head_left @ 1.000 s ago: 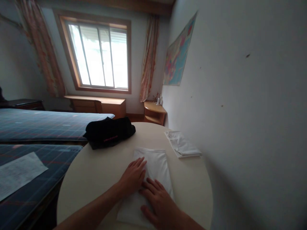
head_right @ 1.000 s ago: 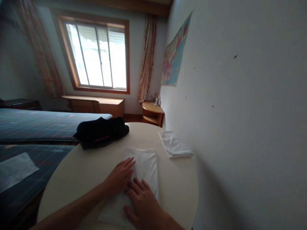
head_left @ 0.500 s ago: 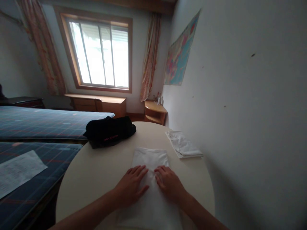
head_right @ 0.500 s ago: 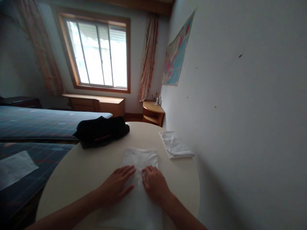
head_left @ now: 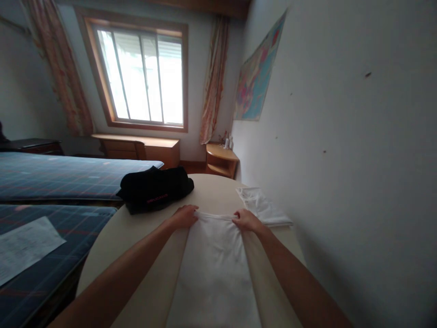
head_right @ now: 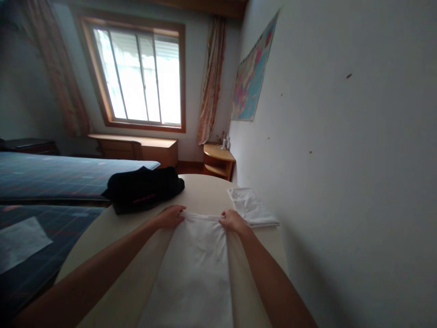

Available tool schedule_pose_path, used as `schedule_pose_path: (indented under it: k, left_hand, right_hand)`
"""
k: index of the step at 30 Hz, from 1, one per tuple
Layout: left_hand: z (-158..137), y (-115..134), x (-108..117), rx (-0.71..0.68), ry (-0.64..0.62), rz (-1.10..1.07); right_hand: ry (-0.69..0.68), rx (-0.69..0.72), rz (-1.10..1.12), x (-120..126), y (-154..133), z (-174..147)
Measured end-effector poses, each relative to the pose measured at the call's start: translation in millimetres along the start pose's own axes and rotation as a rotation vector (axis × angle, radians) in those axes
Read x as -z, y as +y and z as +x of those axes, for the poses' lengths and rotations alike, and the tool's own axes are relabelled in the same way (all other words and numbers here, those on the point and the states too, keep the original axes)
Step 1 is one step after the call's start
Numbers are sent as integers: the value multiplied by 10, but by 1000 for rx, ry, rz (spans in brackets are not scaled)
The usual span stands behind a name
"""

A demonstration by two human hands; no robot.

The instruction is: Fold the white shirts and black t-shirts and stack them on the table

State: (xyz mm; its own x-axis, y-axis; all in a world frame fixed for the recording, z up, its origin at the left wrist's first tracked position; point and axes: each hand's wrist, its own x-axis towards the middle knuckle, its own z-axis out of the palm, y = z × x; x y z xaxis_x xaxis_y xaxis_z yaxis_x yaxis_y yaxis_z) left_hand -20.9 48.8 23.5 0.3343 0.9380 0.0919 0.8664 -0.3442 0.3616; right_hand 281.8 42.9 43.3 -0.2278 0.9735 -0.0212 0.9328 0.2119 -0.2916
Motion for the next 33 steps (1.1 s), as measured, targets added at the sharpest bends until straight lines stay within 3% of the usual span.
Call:
schedule_pose_path:
  k: [5,9,14,20,24,29,33]
  left_hand:
    - [121,-6,41,15,-92,-8]
    - [186,22,48,46,-107,-18]
    - [253,90,143,78,31,-62]
    - [279,226,476,40,230,-189]
    - [125,321,623,1,280,-328]
    - [-220,425,690,-28,262,-496]
    - [-566,475,689,-111,290,-584]
  right_hand:
    - [-116,-18,6,98,26,66]
    - [-134,-2,28,150,9,88]
    - [25,13,79,244,-59,143]
    - [191,41,199,481,-174,137]
    - [203,59,303,628,-244,-30]
    - [89,137,655,751,-272,-376]
    - [34,244,699,794,-284,-701]
